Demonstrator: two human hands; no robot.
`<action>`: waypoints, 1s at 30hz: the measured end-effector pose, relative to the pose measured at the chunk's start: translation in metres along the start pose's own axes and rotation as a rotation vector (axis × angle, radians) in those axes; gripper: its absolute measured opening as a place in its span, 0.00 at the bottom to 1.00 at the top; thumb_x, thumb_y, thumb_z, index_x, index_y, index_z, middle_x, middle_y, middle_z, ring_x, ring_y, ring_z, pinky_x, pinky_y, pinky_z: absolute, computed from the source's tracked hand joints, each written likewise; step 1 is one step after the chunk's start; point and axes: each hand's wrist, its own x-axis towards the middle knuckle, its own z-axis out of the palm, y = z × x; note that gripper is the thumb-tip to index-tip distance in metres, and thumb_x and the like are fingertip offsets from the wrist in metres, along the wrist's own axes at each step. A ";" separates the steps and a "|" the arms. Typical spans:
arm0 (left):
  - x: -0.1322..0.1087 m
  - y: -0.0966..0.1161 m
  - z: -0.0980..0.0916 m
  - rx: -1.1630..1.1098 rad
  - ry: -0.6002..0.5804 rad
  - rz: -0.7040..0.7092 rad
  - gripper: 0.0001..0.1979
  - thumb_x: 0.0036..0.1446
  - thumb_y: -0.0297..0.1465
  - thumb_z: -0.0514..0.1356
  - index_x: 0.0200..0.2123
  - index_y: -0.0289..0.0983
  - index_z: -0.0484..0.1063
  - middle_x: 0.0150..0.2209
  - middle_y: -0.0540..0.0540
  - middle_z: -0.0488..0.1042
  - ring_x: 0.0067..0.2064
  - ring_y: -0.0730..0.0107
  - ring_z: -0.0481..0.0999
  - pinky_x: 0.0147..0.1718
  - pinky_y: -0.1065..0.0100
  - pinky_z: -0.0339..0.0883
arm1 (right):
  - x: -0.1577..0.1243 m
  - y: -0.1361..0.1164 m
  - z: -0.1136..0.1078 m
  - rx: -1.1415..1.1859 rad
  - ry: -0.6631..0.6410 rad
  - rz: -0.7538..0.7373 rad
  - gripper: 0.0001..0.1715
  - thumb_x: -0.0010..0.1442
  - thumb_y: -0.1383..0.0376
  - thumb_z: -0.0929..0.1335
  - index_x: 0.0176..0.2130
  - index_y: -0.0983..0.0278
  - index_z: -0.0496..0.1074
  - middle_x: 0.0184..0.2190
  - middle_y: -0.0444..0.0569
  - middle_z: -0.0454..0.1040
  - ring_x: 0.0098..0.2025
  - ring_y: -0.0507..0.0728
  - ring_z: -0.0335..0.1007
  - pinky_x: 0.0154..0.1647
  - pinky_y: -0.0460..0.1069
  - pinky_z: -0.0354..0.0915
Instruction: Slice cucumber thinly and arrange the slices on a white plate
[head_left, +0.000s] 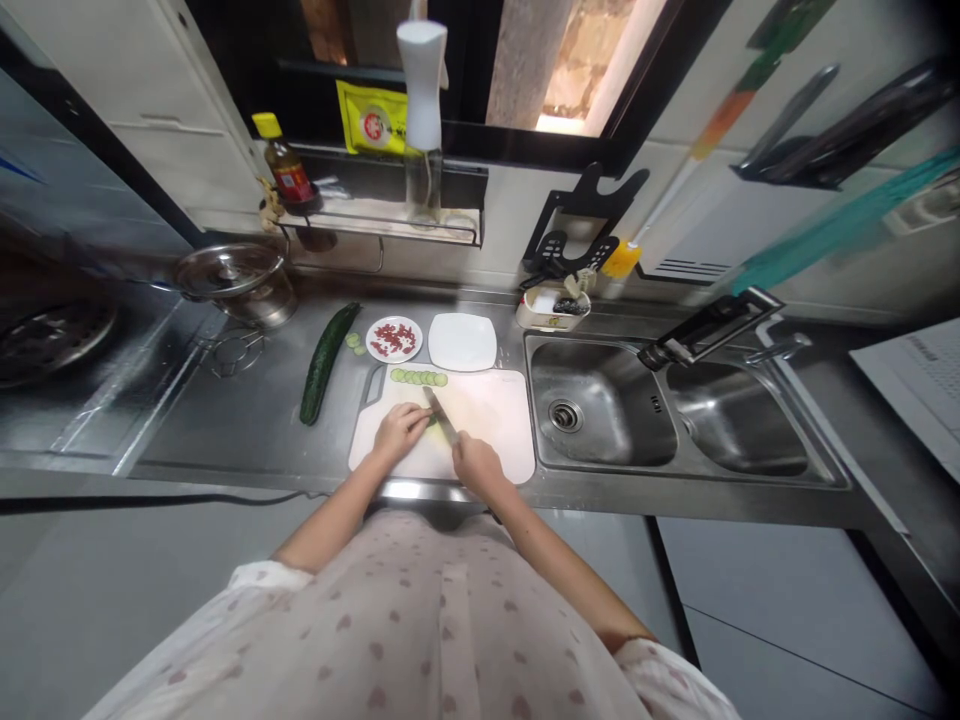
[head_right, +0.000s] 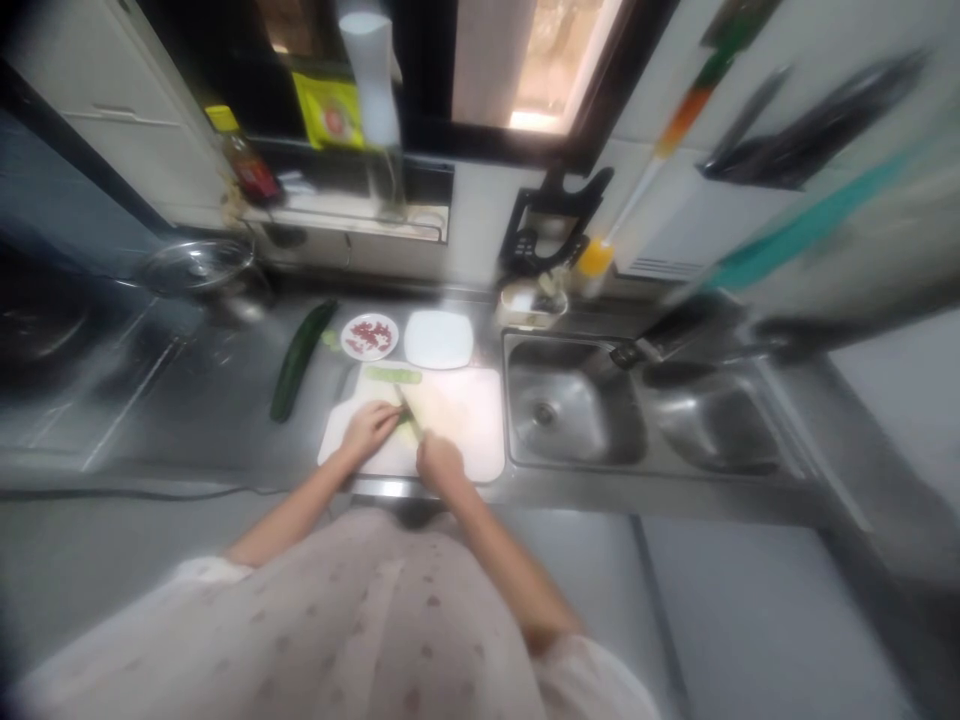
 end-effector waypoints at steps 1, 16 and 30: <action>0.000 0.000 0.000 0.002 -0.001 0.001 0.12 0.61 0.33 0.56 0.44 0.41 0.77 0.39 0.45 0.75 0.42 0.66 0.72 0.43 0.64 0.67 | 0.000 0.000 0.000 0.002 0.000 0.000 0.14 0.67 0.65 0.55 0.47 0.65 0.64 0.37 0.56 0.75 0.41 0.57 0.72 0.36 0.47 0.59; 0.000 0.003 0.000 0.014 0.020 0.004 0.12 0.62 0.34 0.55 0.43 0.40 0.77 0.39 0.44 0.75 0.42 0.66 0.72 0.42 0.64 0.67 | 0.005 -0.002 -0.003 0.040 0.016 -0.004 0.15 0.66 0.66 0.56 0.48 0.66 0.66 0.38 0.57 0.75 0.42 0.58 0.72 0.37 0.47 0.59; 0.001 0.008 -0.002 -0.016 0.022 -0.003 0.12 0.62 0.33 0.55 0.44 0.41 0.77 0.39 0.45 0.76 0.41 0.66 0.72 0.42 0.64 0.67 | 0.002 -0.003 -0.004 0.034 0.003 0.012 0.14 0.65 0.69 0.57 0.47 0.67 0.67 0.38 0.57 0.75 0.41 0.58 0.72 0.36 0.47 0.59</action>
